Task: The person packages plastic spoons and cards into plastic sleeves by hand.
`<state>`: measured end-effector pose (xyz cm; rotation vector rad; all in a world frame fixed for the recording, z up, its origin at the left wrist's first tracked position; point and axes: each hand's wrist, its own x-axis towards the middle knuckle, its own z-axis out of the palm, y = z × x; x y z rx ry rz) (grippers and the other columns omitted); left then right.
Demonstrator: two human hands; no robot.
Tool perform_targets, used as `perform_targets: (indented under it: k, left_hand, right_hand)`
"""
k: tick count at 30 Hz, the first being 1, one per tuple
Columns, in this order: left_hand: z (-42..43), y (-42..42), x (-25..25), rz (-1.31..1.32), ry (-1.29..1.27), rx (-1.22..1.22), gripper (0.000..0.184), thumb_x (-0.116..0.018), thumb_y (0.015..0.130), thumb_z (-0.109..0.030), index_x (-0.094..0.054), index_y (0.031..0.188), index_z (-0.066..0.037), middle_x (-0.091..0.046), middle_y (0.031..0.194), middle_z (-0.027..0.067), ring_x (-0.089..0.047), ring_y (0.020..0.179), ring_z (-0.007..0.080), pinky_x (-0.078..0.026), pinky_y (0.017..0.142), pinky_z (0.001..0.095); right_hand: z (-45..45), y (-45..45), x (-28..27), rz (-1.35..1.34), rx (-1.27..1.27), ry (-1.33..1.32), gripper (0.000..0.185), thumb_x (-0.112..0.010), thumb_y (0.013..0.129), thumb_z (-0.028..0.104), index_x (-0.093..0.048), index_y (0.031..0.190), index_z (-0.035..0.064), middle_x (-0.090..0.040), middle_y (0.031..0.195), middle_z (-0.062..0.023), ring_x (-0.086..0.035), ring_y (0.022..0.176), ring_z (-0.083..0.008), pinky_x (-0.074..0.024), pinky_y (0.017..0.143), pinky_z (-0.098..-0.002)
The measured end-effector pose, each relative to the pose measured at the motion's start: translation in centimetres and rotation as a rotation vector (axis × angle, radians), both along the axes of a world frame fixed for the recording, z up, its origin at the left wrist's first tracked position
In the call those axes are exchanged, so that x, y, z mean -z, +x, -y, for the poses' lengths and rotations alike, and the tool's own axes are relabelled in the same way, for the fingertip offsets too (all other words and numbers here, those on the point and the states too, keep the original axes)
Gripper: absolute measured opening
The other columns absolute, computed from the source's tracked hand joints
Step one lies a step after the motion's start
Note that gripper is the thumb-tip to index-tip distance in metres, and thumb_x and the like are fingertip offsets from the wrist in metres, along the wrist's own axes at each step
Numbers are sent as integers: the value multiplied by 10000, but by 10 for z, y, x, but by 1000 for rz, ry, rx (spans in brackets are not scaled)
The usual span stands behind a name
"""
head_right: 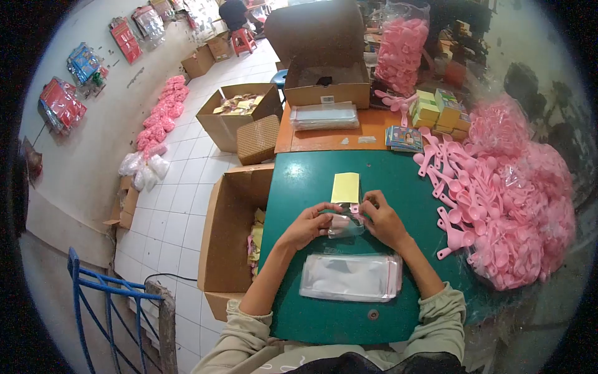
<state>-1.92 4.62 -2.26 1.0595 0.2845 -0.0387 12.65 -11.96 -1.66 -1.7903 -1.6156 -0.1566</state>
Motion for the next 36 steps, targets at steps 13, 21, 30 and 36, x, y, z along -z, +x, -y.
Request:
perform_targets:
  k: [13, 21, 30, 36]
  left_hand:
    - [5, 7, 11, 151, 859, -100, 118, -588, 836, -44, -531, 919, 17, -527, 962, 66, -591, 839, 140, -569, 617, 251]
    - [11, 12, 19, -35, 704, -230, 156, -625, 829, -98, -542, 904, 10, -551, 844, 44, -584, 778, 112, -570, 605, 249]
    - [12, 13, 21, -35, 654, -270, 256, -625, 818, -91, -501, 1030, -16, -588, 943, 78, -592, 760, 123, -533, 549, 251]
    - [10, 10, 13, -5, 659, -275, 382, -624, 809, -97, -503, 1168, -46, -579, 1096, 75, -594, 804, 139, -529, 595, 266]
  right_hand:
    - [4, 14, 20, -1085, -27, -25, 88, -613, 824, 47, -560, 860, -14, -529, 930, -54, -573, 771, -109, -500, 688, -238]
    - [-5, 1, 22, -1245, 136, 10, 121, -584, 848, 37, -503, 903, -32, -596, 766, -107, -628, 654, -155, -526, 557, -228]
    - [-6, 0, 17, -1265, 113, 25, 162, -573, 848, 21, -501, 982, -34, -606, 782, -130, -633, 647, -169, -526, 544, -238]
    - [-4, 20, 24, -1032, 79, -82, 295, -600, 822, 42, -525, 1102, -16, -610, 805, -112, -620, 657, -173, -513, 557, -270]
